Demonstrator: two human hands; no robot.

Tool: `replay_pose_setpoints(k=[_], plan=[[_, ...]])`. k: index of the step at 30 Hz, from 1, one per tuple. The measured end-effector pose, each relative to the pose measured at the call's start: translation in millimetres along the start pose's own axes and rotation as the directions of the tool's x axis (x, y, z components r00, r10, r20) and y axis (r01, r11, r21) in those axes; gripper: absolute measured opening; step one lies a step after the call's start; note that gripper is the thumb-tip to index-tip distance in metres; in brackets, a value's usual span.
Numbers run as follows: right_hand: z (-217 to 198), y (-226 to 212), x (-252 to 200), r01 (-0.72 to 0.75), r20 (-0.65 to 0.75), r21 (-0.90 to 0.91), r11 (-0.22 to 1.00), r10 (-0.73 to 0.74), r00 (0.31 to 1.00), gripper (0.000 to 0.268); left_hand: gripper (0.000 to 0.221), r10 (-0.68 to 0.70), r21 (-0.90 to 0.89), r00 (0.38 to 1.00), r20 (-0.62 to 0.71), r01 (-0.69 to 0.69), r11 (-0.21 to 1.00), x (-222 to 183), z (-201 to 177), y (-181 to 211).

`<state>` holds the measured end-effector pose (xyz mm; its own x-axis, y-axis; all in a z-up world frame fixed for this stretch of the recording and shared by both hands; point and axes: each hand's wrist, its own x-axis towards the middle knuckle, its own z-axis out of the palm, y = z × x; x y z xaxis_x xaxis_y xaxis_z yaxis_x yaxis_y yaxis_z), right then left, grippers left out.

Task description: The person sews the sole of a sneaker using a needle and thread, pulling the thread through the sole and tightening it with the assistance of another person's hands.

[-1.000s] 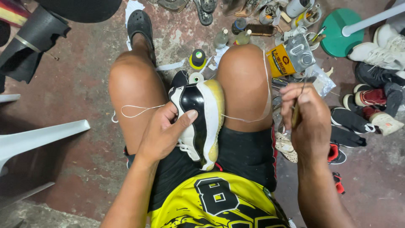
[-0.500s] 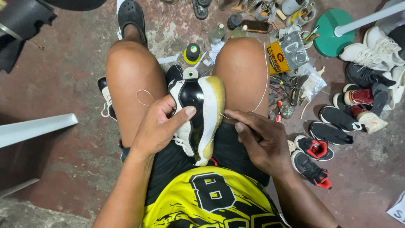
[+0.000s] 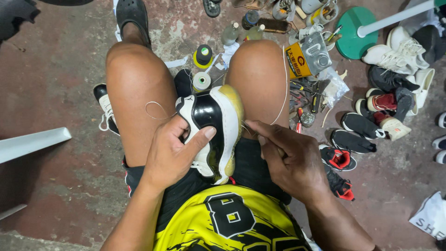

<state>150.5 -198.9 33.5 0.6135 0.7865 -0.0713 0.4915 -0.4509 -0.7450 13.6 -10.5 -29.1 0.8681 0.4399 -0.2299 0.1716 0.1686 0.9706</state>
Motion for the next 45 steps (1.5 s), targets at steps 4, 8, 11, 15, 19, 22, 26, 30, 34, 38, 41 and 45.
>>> replay_pose_setpoints(k=[4, 8, 11, 15, 19, 22, 26, 30, 34, 38, 41, 45], plan=[[-19.7, -16.5, 12.8, 0.118, 0.049, -0.262, 0.958, -0.109, 0.993, 0.039, 0.021, 0.064, 0.071, 0.998, -0.006, -0.063, 0.995, 1.6, 4.3, 3.8], [-31.7, -25.7, 36.1, 0.229, 0.152, -0.4, 0.887, -0.182, 0.971, 0.03, 0.02, 0.009, 0.078, 1.0, -0.007, -0.009, 0.997, 8.0, 5.1, 4.8], [-39.8, -33.7, 53.7, 0.288, 0.22, -0.401, 0.869, -0.214, 0.952, 0.024, 0.018, 0.012, 0.041, 1.0, 0.008, -0.012, 0.999, 12.1, 2.4, 3.8], [-38.3, -37.6, 83.1, 0.287, 0.324, -0.445, 0.848, -0.146, 0.935, 0.021, 0.017, 0.02, 0.08, 0.999, 0.035, -0.022, 0.997, 22.2, -2.1, -1.4], [-37.3, -32.0, 101.9, 0.327, 0.45, -0.373, 0.868, -0.139, 0.882, 0.024, 0.018, -0.155, 0.102, 0.987, 0.043, 0.15, 0.983, 26.1, -9.3, -2.9], [-50.2, -22.1, 104.9, 0.299, 0.516, -0.207, 0.932, -0.156, 0.842, 0.027, 0.016, -0.036, -0.036, 0.998, 0.059, 0.038, 0.999, 18.1, -11.2, 0.8], [-59.0, -8.1, 99.4, 0.264, 0.489, -0.14, 0.954, -0.166, 0.857, 0.026, 0.017, 0.049, 0.021, 0.998, 0.04, -0.05, 0.999, 15.7, -11.7, 0.2], [-52.4, 4.4, 103.6, 0.318, 0.466, -0.118, 0.941, -0.23, 0.854, 0.02, 0.016, -0.047, 0.009, 0.998, 0.042, 0.047, 0.999, 17.1, -10.7, 0.9], [-46.5, -1.3, 113.2, 0.329, 0.503, -0.149, 0.932, -0.215, 0.837, 0.016, 0.018, -0.077, -0.017, 0.995, 0.064, 0.078, 0.997, 21.2, -12.5, -0.4], [-35.5, -6.7, 126.8, 0.383, 0.537, -0.107, 0.918, -0.271, 0.799, 0.01, 0.019, 0.017, -0.073, 0.998, 0.064, -0.013, 0.997, 23.6, -15.7, -4.8], [-26.3, -13.3, 131.6, 0.315, 0.533, -0.119, 0.942, -0.208, 0.82, 0.005, 0.021, -0.031, -0.029, 0.998, 0.051, 0.032, 0.999, 21.9, -17.2, -9.0], [-13.8, -17.1, 135.8, 0.287, 0.527, -0.164, 0.944, -0.162, 0.834, 0.01, 0.027, -0.081, -0.002, 0.996, 0.043, 0.081, 0.997, 23.1, -18.4, -10.6]])
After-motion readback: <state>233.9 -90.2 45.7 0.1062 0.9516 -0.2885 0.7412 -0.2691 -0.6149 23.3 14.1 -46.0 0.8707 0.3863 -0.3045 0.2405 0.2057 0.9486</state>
